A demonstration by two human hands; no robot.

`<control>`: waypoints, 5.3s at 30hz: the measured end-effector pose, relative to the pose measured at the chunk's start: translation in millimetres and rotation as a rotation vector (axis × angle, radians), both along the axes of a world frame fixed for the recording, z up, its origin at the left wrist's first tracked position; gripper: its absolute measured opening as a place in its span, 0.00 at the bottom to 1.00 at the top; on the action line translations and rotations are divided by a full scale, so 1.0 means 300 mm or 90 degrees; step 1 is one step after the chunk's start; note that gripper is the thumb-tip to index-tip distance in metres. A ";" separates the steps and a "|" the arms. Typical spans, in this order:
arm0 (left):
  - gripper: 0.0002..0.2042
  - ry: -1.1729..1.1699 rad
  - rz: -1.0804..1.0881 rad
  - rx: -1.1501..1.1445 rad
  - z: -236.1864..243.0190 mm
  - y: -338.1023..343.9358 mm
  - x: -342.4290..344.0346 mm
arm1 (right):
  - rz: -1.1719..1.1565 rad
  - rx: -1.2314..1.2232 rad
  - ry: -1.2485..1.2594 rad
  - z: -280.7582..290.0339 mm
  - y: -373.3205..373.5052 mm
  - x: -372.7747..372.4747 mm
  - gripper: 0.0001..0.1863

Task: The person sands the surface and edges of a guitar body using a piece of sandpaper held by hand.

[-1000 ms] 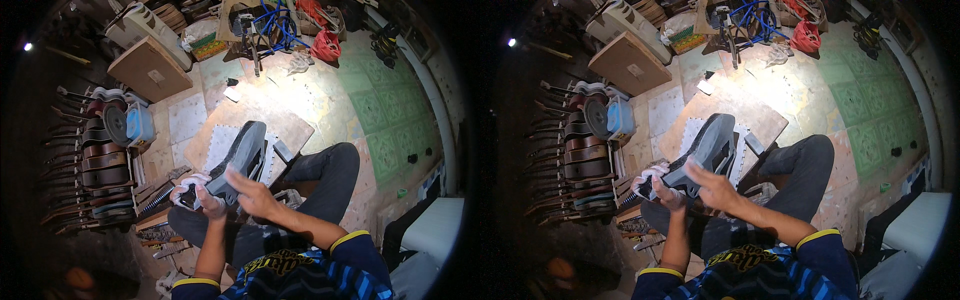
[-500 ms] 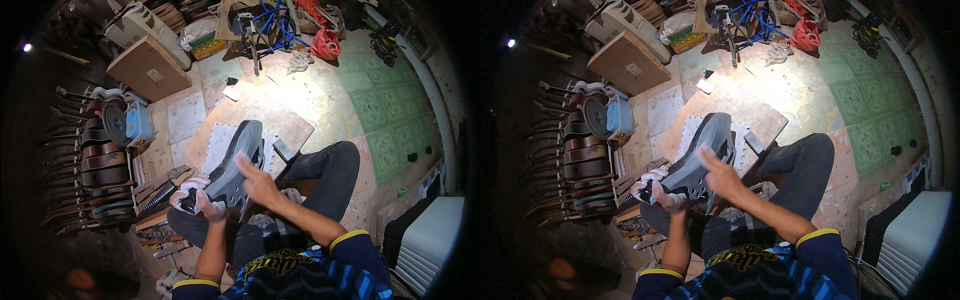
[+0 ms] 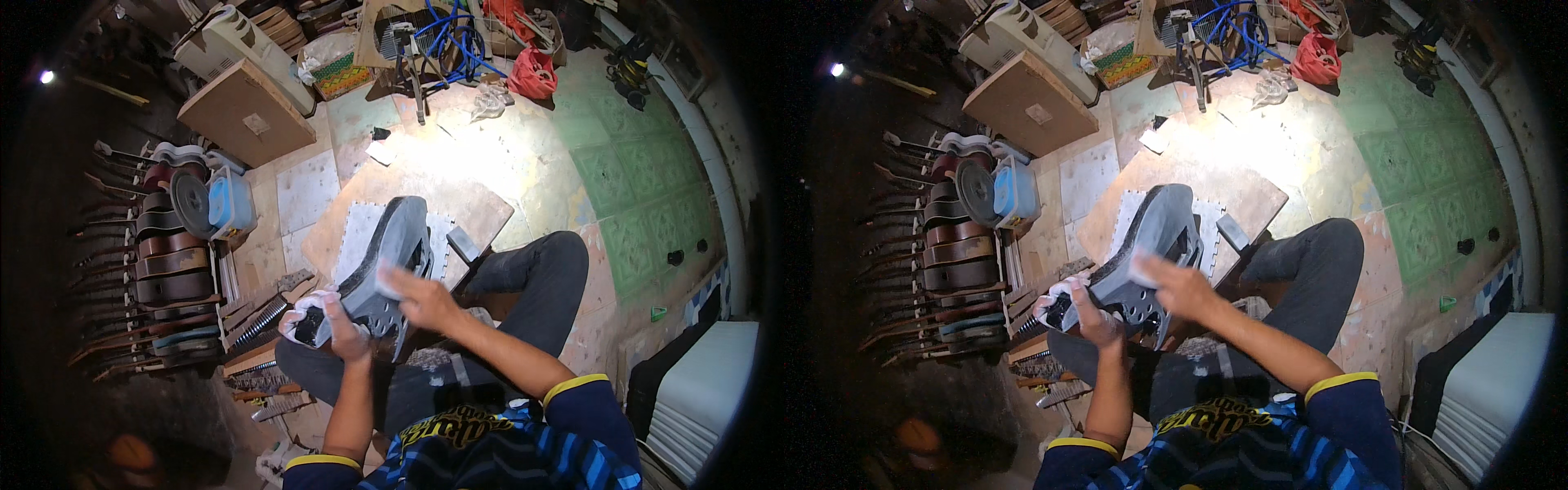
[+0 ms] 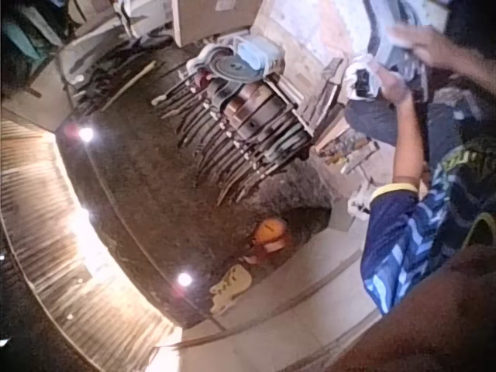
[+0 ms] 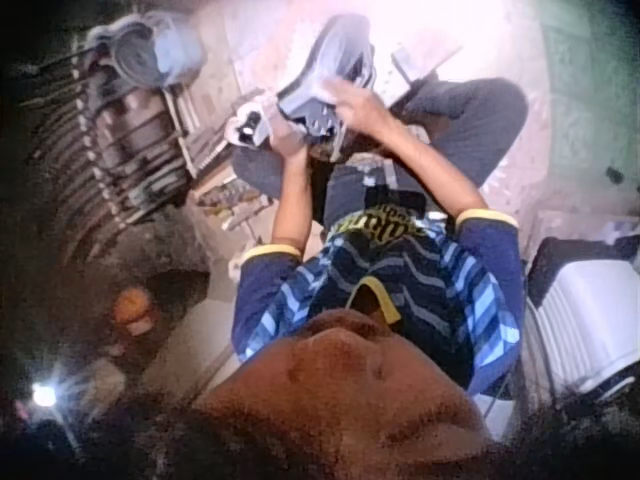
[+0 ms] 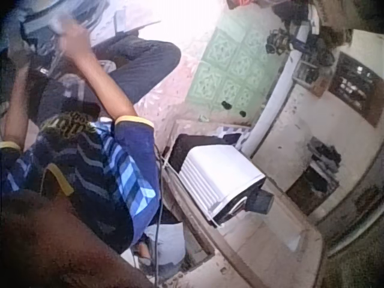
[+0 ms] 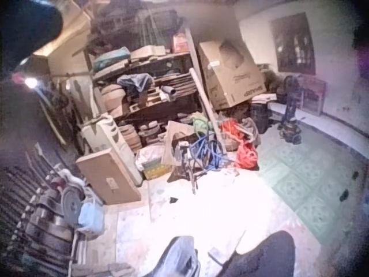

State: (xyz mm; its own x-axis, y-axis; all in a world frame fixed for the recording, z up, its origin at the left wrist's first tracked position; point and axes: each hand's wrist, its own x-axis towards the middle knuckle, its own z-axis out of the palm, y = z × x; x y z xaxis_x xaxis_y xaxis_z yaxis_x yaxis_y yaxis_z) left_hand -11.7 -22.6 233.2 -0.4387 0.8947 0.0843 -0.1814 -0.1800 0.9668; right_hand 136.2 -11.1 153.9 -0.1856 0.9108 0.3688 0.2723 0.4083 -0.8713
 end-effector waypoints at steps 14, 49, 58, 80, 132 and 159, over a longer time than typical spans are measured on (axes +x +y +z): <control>0.08 0.300 0.278 0.039 -0.106 0.123 -0.118 | 0.011 0.006 -0.088 -0.043 0.095 -0.018 0.37; 0.15 0.069 0.126 0.256 0.031 0.269 -0.115 | -0.053 0.185 -0.107 -0.126 0.234 -0.014 0.36; 0.13 0.060 0.113 0.272 0.018 0.277 -0.130 | -0.040 0.214 -0.048 -0.095 0.240 0.010 0.34; 0.15 0.459 0.112 0.299 0.051 0.244 -0.014 | -0.222 -0.066 -0.121 -0.050 0.334 0.067 0.41; 0.15 0.383 0.080 0.310 0.078 0.265 0.038 | -0.219 -0.094 0.121 -0.055 0.360 0.035 0.37; 0.17 0.546 0.081 0.253 0.025 0.206 0.018 | -0.209 -0.126 0.090 -0.029 0.310 0.057 0.37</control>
